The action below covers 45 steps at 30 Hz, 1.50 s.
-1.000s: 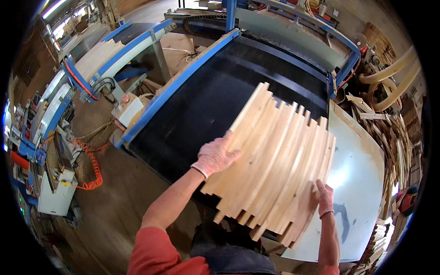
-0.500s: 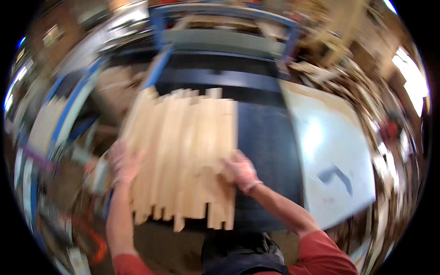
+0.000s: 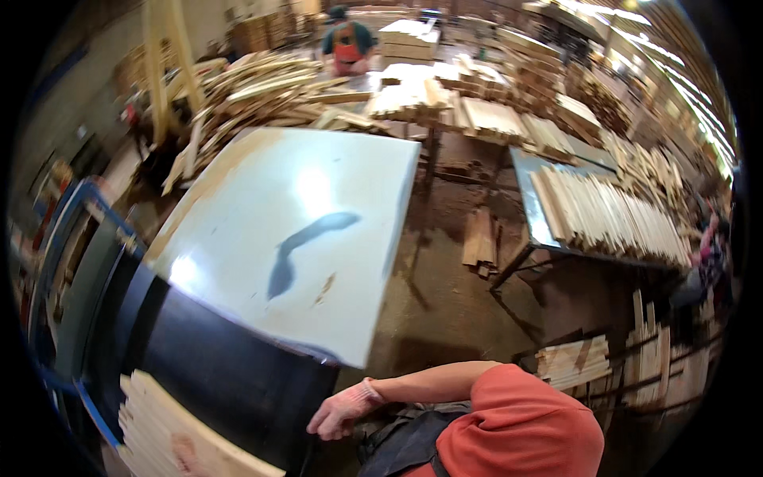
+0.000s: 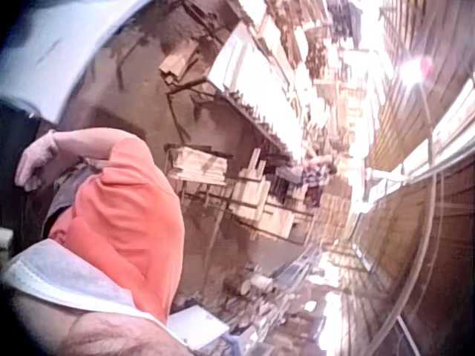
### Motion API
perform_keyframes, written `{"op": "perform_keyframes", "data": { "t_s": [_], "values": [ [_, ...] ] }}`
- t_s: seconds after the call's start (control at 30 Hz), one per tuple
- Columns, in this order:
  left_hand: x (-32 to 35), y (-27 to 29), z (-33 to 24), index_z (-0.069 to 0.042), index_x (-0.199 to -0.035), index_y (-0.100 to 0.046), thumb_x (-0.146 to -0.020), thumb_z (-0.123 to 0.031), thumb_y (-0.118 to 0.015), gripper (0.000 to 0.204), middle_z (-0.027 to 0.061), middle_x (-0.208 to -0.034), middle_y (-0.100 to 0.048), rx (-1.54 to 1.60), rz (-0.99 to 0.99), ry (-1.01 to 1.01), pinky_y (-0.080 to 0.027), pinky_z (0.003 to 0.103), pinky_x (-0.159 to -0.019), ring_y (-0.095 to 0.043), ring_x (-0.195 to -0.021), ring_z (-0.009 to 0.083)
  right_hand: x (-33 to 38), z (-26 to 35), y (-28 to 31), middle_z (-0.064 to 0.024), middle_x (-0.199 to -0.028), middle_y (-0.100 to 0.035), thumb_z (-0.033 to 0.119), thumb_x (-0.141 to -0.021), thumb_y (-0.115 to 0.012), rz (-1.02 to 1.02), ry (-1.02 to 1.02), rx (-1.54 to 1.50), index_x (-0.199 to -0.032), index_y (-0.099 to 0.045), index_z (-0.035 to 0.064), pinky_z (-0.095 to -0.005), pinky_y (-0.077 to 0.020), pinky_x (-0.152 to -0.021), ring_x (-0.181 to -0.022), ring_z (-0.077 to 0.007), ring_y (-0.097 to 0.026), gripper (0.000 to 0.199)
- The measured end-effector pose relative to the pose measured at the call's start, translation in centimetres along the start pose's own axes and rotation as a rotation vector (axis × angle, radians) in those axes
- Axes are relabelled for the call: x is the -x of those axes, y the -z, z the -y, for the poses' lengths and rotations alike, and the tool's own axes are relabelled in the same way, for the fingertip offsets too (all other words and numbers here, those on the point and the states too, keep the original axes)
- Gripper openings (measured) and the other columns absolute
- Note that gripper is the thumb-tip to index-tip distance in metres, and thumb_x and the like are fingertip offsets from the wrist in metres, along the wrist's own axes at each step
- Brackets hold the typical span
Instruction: The person repeatedly picks up stacks of light-colored wooden planks from a conveyor belt and carries them to a nearby table. They place the planks onto the table, aligning them with existing stacks, and then return to the conveyor to repeat the process.
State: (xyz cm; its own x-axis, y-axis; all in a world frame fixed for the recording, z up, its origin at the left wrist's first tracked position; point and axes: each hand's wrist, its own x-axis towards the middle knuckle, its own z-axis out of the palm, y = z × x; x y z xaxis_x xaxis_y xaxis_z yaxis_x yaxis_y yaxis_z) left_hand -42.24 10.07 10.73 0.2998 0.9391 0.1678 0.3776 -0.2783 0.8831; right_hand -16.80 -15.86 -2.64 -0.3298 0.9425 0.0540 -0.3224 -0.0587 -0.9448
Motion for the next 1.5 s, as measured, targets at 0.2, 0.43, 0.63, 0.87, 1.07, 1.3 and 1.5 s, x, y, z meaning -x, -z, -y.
{"op": "perform_keyframes", "data": {
  "t_s": [0.2, 0.43, 0.63, 0.87, 1.07, 1.3, 1.5],
  "values": [
    [8.7, -26.0, -3.2, 0.006, -0.139, -0.064, -0.105, -0.028, -0.058, 0.049, 0.0214, -0.13, -0.072, 0.769, 0.824, 0.041, -0.056, 0.045, -0.106, -0.071, -0.117, 0.0284, 25.8, 0.8, 2.8, 0.0082, -0.079, -0.046, 0.03, -0.101, -0.064, -0.695, -0.303, -0.242, -0.091, -0.059, 0.0114, -0.0243, -0.0394, -0.062, -0.071, -0.0035, -0.045, 0.021],
    [26.8, -50.2, -11.2, 0.007, -0.139, -0.066, -0.104, -0.016, -0.067, 0.042, 0.0126, -0.126, -0.074, 0.407, 1.568, 0.232, -0.053, 0.036, -0.102, -0.068, -0.112, 0.0207, 50.5, -10.1, -0.8, 0.0023, -0.084, -0.056, 0.031, -0.103, -0.064, -1.684, -0.215, -0.505, -0.096, -0.064, 0.0134, -0.027, -0.0445, -0.062, -0.075, -0.0088, -0.054, 0.019],
    [30.8, -60.8, -10.2, 0.004, -0.142, -0.065, -0.106, -0.03, -0.067, 0.049, 0.0117, -0.124, -0.075, 0.118, 1.741, 0.3, -0.054, 0.034, -0.1, -0.071, -0.112, 0.0204, 60.7, -26.2, -5.7, -0.0013, -0.066, -0.045, 0.028, -0.102, -0.055, -1.453, 0.794, -1.394, -0.09, -0.043, 0.0186, -0.0428, -0.0368, -0.051, -0.058, -0.023, -0.051, 0.02],
    [29.6, -72.8, -15.6, 0.003, -0.139, -0.067, -0.103, -0.024, -0.07, 0.045, 0.0042, -0.113, -0.074, -0.01, 1.683, 0.383, -0.051, 0.026, -0.089, -0.063, -0.095, 0.0119, 61.5, -25.6, -1.4, -0.0009, -0.066, -0.039, 0.018, -0.102, -0.07, -2.212, 0.054, -1.575, -0.09, -0.049, 0.0121, -0.032, -0.0348, -0.045, -0.051, -0.0149, -0.037, 0.025],
    [28.6, -88.9, -18.2, 0.005, -0.141, -0.065, -0.103, -0.03, -0.07, 0.052, 0.013, -0.13, -0.073, -0.052, 1.796, 0.127, -0.051, 0.033, -0.103, -0.068, -0.117, 0.0218, 69.8, -20.7, 11.2, -0.0006, -0.061, -0.039, 0.018, -0.102, -0.069, -2.164, 0.022, -1.511, -0.085, -0.047, 0.0152, -0.0346, -0.0318, -0.045, -0.047, -0.0184, -0.037, 0.028],
    [28.0, -106.0, -31.5, 0.001, -0.149, -0.059, -0.103, -0.042, -0.067, 0.064, 0.018, -0.146, -0.067, -0.191, 1.794, -0.279, -0.045, 0.033, -0.115, -0.061, -0.136, 0.0244, 81.8, -11.9, 29.8, 0.0033, -0.066, -0.041, 0.02, -0.103, -0.06, -2.034, 0.26, -1.09, -0.08, -0.047, 0.018, -0.0318, -0.0329, -0.047, -0.052, -0.0138, -0.043, 0.027],
    [25.4, -114.6, -38.3, 0.0, -0.15, -0.059, -0.103, -0.04, -0.066, 0.062, 0.0166, -0.149, -0.065, -0.052, 1.854, -0.014, -0.044, 0.035, -0.117, -0.058, -0.14, 0.0256, 83.2, 0.5, 46.4, 0.0018, -0.076, -0.053, 0.016, -0.101, -0.066, -2.099, 0.086, -0.993, -0.094, -0.061, 0.0119, -0.0267, -0.0357, -0.048, -0.058, -0.0103, -0.047, 0.009]
  ]
}}
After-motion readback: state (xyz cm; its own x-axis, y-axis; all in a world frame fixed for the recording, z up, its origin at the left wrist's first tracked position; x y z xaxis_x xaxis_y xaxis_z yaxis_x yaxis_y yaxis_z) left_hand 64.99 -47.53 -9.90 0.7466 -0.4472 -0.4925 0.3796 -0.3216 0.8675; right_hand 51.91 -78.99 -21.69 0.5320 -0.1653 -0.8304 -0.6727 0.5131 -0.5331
